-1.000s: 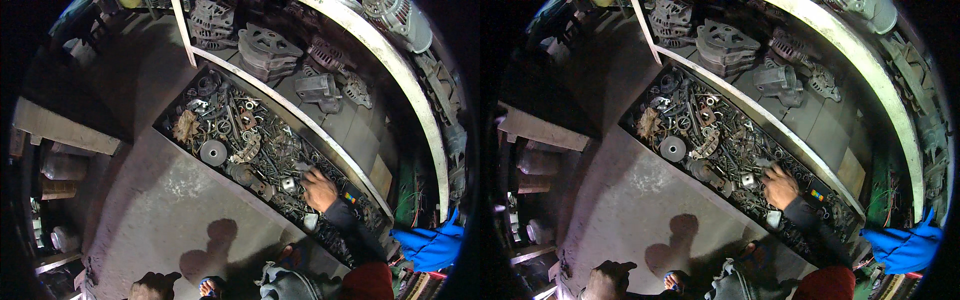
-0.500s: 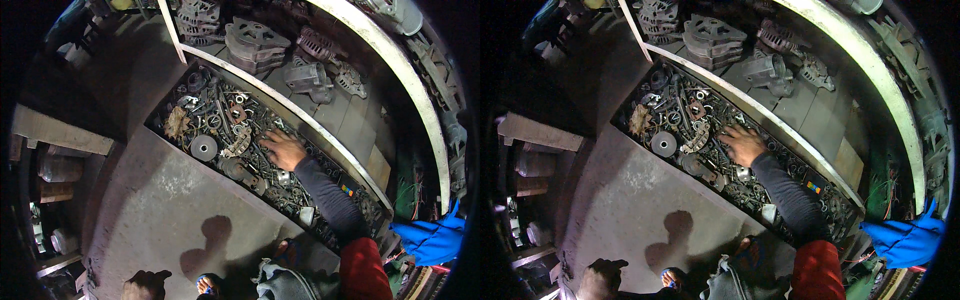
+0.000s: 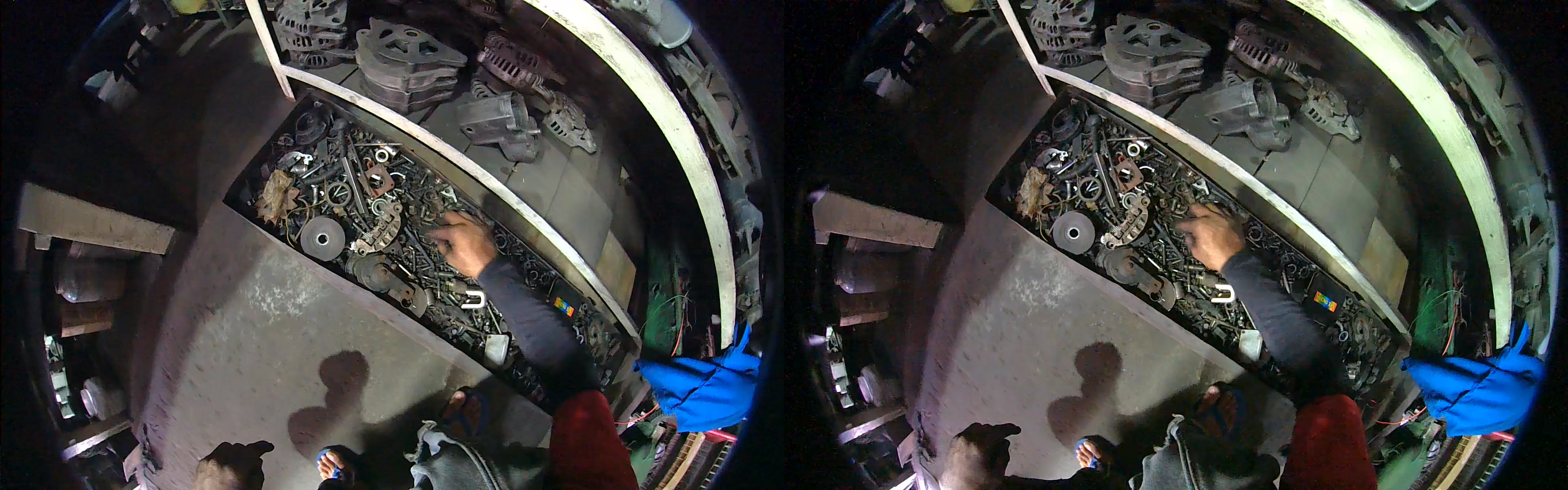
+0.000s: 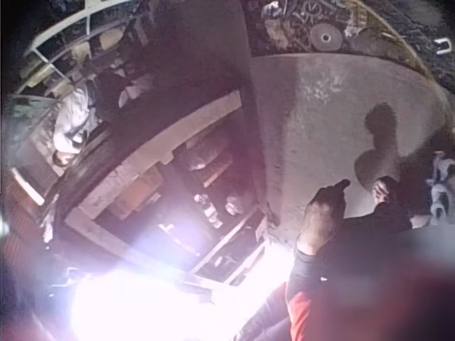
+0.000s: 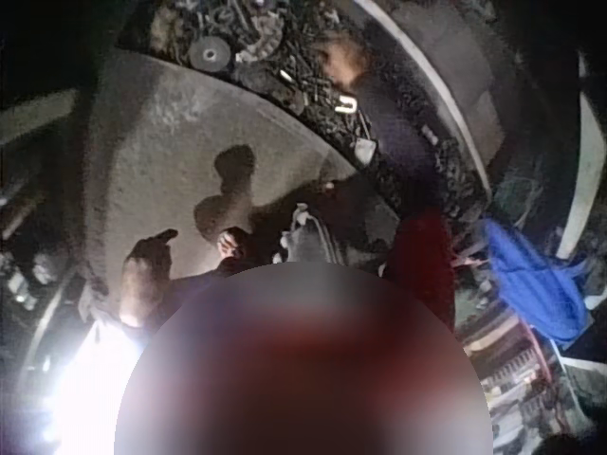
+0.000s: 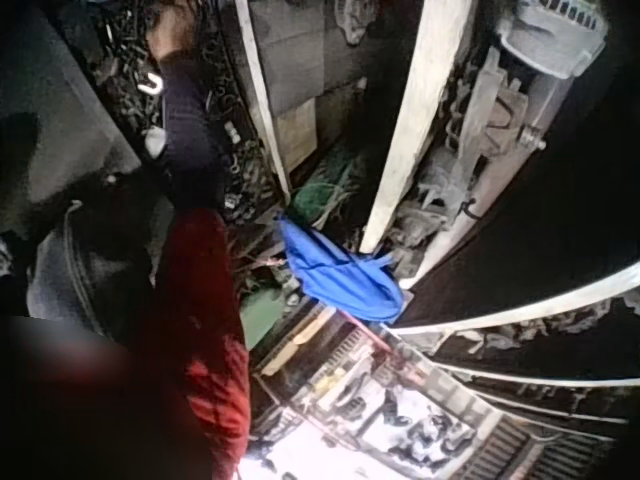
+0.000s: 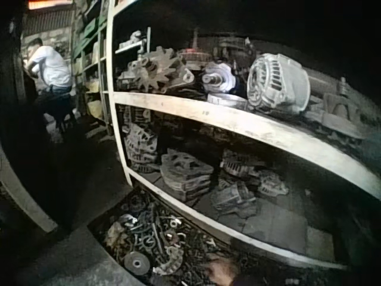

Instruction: The person searches a cluttered parts bin for small hardware, then uses a cordless impact driver to remove and install bolts on an alternator placed on a workbench. The person also handles a hammer and other tools while working on the alternator.

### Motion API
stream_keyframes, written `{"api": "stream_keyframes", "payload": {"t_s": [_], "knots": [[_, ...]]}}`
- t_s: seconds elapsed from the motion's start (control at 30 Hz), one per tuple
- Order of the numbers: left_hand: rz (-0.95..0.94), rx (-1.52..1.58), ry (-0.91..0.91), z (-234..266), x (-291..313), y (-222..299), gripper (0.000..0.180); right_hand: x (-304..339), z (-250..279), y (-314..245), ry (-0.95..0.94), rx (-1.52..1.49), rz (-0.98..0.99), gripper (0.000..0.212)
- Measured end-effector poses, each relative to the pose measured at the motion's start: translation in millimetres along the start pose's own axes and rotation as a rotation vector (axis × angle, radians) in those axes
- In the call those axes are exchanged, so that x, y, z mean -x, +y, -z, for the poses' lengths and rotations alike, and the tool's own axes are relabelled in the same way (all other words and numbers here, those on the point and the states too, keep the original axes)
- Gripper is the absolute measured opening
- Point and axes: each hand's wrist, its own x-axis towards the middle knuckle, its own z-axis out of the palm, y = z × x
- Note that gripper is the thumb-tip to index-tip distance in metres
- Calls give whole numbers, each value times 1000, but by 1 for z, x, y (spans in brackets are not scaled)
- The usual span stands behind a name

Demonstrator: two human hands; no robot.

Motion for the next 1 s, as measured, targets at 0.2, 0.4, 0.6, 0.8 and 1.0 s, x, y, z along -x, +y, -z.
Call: {"api": "stream_keyframes", "payload": {"t_s": [0.2,0.4,0.6,0.8,1.0], "knots": [[47,63,37,-3,4,0,35,-10,-25,13,66,41,88,37],[64,38,18,-5,6,-6,37,-4,-8,11,67,-209,-76,32],[25,101,6,-3,-2,-13,37,26,9,-3,64,-921,-315,19],[-38,94,5,-1,-17,-18,38,48,20,-13,205,-992,-360,24],[-49,34,-78,16,-34,-8,33,64,55,-62,123,-994,-435,15]]}}
